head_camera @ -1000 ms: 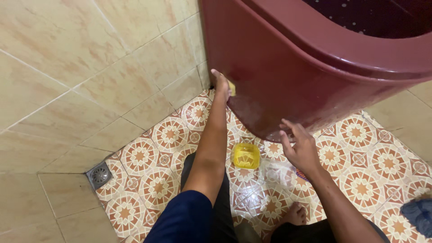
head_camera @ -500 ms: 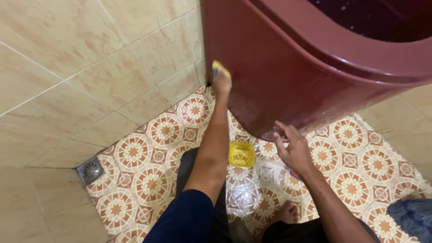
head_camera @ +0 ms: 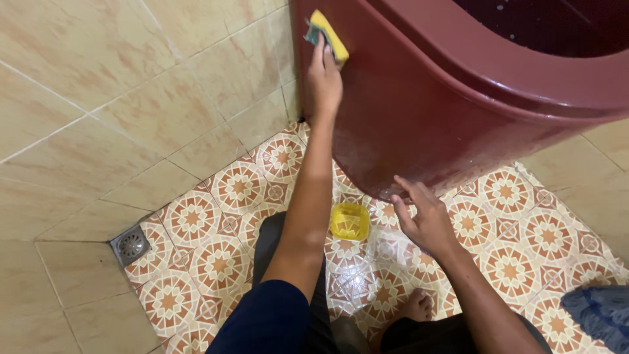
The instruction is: The person scrubs the exterior surface of a large maroon bathroom water tank with a sponge.
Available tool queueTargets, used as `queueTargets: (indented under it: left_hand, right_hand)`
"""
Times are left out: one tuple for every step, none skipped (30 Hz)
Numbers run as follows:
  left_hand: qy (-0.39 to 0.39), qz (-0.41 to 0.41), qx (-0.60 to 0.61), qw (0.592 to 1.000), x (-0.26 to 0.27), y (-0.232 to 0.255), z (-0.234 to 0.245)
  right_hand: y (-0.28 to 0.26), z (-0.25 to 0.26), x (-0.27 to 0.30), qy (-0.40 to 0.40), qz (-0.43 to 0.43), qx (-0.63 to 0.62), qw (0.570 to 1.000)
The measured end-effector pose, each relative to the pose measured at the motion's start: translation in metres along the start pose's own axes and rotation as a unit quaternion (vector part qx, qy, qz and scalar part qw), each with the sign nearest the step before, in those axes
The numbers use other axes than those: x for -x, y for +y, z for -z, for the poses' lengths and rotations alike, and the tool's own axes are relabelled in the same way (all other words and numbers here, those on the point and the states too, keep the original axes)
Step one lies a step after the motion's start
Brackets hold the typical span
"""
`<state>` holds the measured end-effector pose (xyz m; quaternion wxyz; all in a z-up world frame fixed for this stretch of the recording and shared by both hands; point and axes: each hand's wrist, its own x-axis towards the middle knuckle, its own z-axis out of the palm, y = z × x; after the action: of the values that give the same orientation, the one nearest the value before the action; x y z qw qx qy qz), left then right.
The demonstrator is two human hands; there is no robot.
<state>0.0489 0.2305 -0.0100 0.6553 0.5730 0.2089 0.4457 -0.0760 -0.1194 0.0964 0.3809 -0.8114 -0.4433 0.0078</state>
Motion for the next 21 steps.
queueTargets:
  left_hand:
    - [0.018,-0.011,-0.121,0.992,0.007,-0.022,-0.004]
    - [0.039,-0.017,-0.251,0.967,0.015,-0.050,-0.004]
    - [0.041,-0.029,-0.399,0.916,0.022,-0.080,0.003]
    - [0.026,-0.029,-0.509,0.860,0.031,-0.108,0.014]
    - [0.012,-0.034,-0.585,0.811,0.038,-0.130,0.024]
    - [0.011,-0.035,-0.584,0.811,0.038,-0.136,0.024]
    - [0.022,0.017,-0.533,0.846,0.039,-0.137,0.022]
    - [0.033,0.070,-0.478,0.875,0.040,-0.133,0.019]
    - [0.042,0.122,-0.422,0.897,0.043,-0.122,0.015]
    - [0.051,0.174,-0.363,0.914,0.046,-0.098,0.010]
    - [0.092,0.082,-0.365,0.923,0.047,-0.070,0.005]
    - [0.131,-0.010,-0.363,0.922,0.047,-0.038,-0.002]
    - [0.141,-0.090,-0.363,0.917,0.047,-0.007,-0.009]
    - [0.149,-0.168,-0.361,0.905,0.052,0.021,-0.013]
    - [0.149,-0.168,-0.360,0.905,0.059,0.042,-0.018]
    - [0.117,-0.191,-0.332,0.916,0.066,0.055,-0.023]
    - [0.084,-0.213,-0.305,0.924,0.075,0.059,-0.026]
    - [0.083,-0.212,-0.305,0.925,0.088,0.054,-0.026]
    - [0.076,-0.232,-0.282,0.928,0.099,0.042,-0.026]
    - [0.068,-0.252,-0.259,0.930,0.106,0.024,-0.027]
    - [0.084,-0.231,-0.298,0.922,0.111,0.003,-0.026]
  right_hand:
    - [0.001,-0.001,0.000,-0.012,-0.005,-0.001,1.000]
    - [0.002,-0.001,0.001,-0.024,-0.011,-0.003,1.000]
    - [0.003,-0.002,0.002,-0.023,-0.012,-0.002,1.000]
    - [0.003,-0.003,0.003,-0.028,-0.025,-0.006,0.999]
    - [0.003,-0.002,0.004,-0.032,-0.038,-0.010,0.999]
    - [0.003,-0.002,0.005,-0.030,-0.038,-0.009,0.999]
    - [0.004,-0.002,0.005,-0.025,-0.035,-0.006,0.999]
    - [0.005,-0.001,0.004,-0.020,-0.031,-0.003,0.999]
    - [0.005,0.001,0.005,-0.020,-0.031,-0.002,0.999]
    - [0.006,0.003,0.005,-0.031,-0.058,-0.005,0.998]
    - [0.007,0.004,0.006,-0.044,-0.086,-0.010,0.995]
    - [0.007,0.004,0.007,-0.045,-0.087,-0.011,0.995]
    - [0.008,0.004,0.006,-0.016,-0.030,-0.016,0.999]
    - [0.009,0.005,0.006,0.013,0.027,-0.022,0.999]
    - [0.009,0.006,0.005,0.014,0.027,-0.021,0.999]
    - [0.009,0.006,0.004,0.013,0.030,-0.013,0.999]
    - [0.008,0.005,0.005,0.012,0.030,-0.006,0.999]
    - [0.008,0.005,0.005,0.011,0.029,-0.006,0.999]
    - [0.007,0.005,0.004,0.010,0.028,-0.006,1.000]
    - [0.007,0.005,0.004,0.009,0.027,-0.006,1.000]
    - [0.006,0.005,0.004,0.010,0.026,-0.005,1.000]
